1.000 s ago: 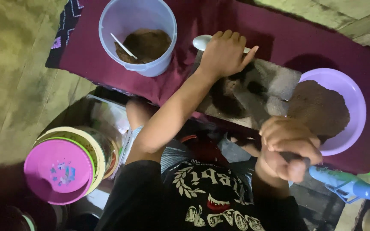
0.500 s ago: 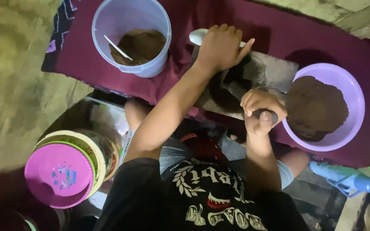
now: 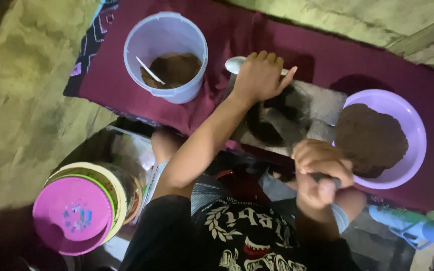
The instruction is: Grinding a dark powder on a stone slab using a stone pestle and a spoon.
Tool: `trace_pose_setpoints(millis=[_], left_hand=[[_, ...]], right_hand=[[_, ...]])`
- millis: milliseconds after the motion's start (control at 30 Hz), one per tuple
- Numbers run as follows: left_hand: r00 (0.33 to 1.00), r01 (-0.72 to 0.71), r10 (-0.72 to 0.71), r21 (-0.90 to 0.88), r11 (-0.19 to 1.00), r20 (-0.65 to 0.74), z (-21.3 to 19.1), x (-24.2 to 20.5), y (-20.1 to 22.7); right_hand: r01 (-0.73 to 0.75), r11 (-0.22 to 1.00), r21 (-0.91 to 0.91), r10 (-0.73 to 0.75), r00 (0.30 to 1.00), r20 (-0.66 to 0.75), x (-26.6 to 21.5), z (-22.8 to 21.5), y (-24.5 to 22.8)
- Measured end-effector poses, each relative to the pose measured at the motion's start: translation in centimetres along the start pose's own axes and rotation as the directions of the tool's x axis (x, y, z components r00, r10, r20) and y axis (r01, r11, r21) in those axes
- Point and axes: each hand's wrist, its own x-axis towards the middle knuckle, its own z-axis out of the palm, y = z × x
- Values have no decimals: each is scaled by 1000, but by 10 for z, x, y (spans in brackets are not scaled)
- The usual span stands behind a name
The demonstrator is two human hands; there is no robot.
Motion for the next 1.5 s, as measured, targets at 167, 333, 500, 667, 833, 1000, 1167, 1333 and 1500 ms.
trace_pose_setpoints(millis=[167,333,500,667,833,1000,1167,1333,1500], left_hand=[[999,14,-14,-8,1000,-29,-11,7,1],[997,-22,22,-9,1000,-79,1,11,-4],[999,-28,28,-2,1000,-43,-1,8,0],[996,-30,28,-23,999,-90,-5,7,0],[995,-40,41,8,999,-96,-10,6,0],[998,-30,30,8,1000,-60,-5,3,-1],[1000,-13,13,-7,1000,-7,-3,7,-1],[1000,8,-9,-52,999,-25,5,12,-5],[999,-17,16,-41,999,-36,6,11,-3]], right_hand=[[-2,1000,-7,2,1000,1,-5,-11,43],[-200,979,40,202,978,-47,-24,-17,86],[-187,981,-41,185,982,-43,-16,-7,70],[-156,987,-21,156,987,-36,-13,3,59],[17,999,27,-19,996,89,-24,-16,54],[-111,994,-10,112,990,85,8,-12,-3],[-199,978,62,194,977,85,-21,-49,32],[-272,958,92,274,962,-7,-21,-24,79],[-216,976,0,216,976,-5,-12,-16,64]])
